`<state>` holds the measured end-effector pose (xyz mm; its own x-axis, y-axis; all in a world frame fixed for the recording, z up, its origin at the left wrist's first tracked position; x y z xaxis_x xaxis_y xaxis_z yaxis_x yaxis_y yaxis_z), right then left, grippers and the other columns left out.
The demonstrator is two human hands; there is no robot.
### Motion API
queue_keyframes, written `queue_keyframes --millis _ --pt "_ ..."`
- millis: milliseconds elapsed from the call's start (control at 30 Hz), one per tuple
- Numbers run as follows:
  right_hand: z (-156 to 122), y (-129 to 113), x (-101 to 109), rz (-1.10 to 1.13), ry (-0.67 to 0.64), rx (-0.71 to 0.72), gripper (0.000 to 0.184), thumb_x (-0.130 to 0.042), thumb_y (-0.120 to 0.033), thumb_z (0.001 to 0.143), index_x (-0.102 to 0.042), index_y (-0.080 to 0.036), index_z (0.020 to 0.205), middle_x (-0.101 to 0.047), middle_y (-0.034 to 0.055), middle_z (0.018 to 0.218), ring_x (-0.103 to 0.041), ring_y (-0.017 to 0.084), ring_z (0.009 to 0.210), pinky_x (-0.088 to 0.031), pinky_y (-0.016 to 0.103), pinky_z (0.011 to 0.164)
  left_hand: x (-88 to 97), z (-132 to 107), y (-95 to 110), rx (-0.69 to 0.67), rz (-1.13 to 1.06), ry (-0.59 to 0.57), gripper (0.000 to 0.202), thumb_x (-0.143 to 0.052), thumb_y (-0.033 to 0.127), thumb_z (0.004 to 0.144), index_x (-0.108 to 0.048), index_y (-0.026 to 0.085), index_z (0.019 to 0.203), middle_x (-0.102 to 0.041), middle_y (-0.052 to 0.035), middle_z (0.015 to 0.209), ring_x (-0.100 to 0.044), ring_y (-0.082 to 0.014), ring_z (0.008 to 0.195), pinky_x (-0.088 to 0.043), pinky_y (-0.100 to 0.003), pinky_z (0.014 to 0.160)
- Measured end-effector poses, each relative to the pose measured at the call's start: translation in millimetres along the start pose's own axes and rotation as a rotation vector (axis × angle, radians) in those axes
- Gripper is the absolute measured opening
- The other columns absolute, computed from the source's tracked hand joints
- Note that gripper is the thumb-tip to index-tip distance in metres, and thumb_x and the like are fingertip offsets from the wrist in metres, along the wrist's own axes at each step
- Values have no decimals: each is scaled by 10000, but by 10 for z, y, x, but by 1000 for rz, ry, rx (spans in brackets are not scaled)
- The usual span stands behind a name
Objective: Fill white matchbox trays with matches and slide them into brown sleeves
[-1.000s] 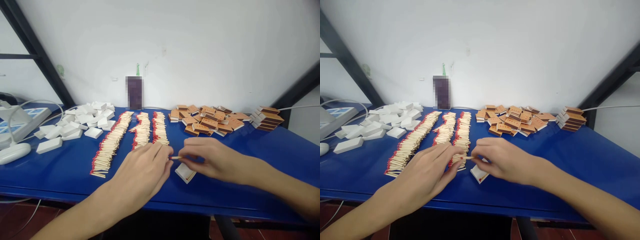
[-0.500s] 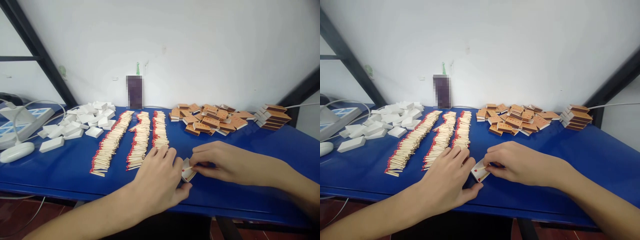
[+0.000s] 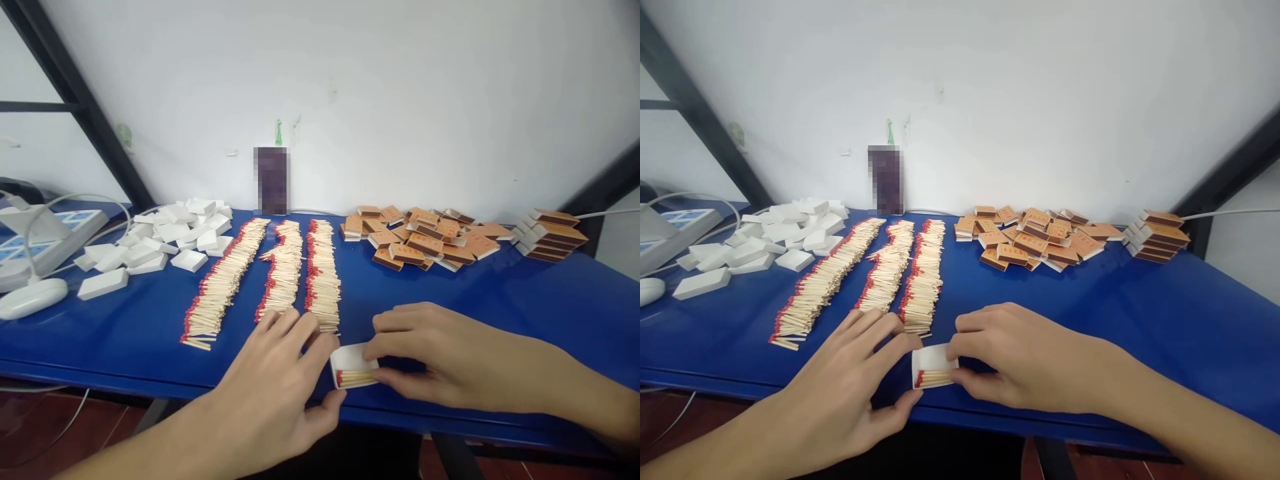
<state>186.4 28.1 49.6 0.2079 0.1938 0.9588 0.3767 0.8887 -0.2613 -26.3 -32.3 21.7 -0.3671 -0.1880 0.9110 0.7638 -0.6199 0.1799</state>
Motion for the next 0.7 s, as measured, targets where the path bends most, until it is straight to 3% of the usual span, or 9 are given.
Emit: queue_keyframes --millis 100,267,400,500,700 --pt "63 -30 -76 13 -3 97 120 -601 -202 941 -712 -196 983 -631 3 768 -576 153 694 -411 275 632 61 -118 -65 -23 6 -8 184 -563 259 909 -596 210 1084 -594 -53 986 -565 -261 917 -457 -444 834" --pt "220 -25 -179 -87 231 346 203 -504 -180 961 -701 -146 928 -615 13 692 -477 144 579 -376 297 582 121 -222 -234 25 29 10 268 -589 234 913 -558 259 1178 -603 -44 1076 -577 -248 954 -454 -422 858" --pt "342 64 -196 42 375 308 168 -502 -136 939 -662 -144 885 -601 -5 657 -475 110 545 -356 250 532 137 -207 -313 23 -13 -49 225 -597 259 898 -579 265 1122 -619 -31 1101 -616 -222 973 -476 -376 883" --pt "384 113 -237 222 376 267 152 -506 -116 914 -643 -152 859 -580 -21 638 -473 87 527 -362 209 507 134 -178 -320 50 -61 -44 121 -571 245 895 -607 251 1010 -638 -24 1042 -634 -208 908 -498 -348 829" --pt "333 156 -280 290 379 224 156 -508 -84 859 -642 -156 893 -564 -24 646 -451 86 511 -359 206 493 99 -160 -277 82 -120 -23 143 -582 246 898 -603 253 1040 -641 -17 1005 -628 -215 891 -495 -374 833"
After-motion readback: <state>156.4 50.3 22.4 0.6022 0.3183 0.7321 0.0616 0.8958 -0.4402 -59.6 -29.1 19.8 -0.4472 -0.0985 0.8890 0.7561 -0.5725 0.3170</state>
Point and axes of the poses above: each hand's wrist, its own z-axis towards the middle knuckle, its own x-axis out of the back of the hand, y = z × x, the point moved 2 cm from there along z, towards the middle knuckle
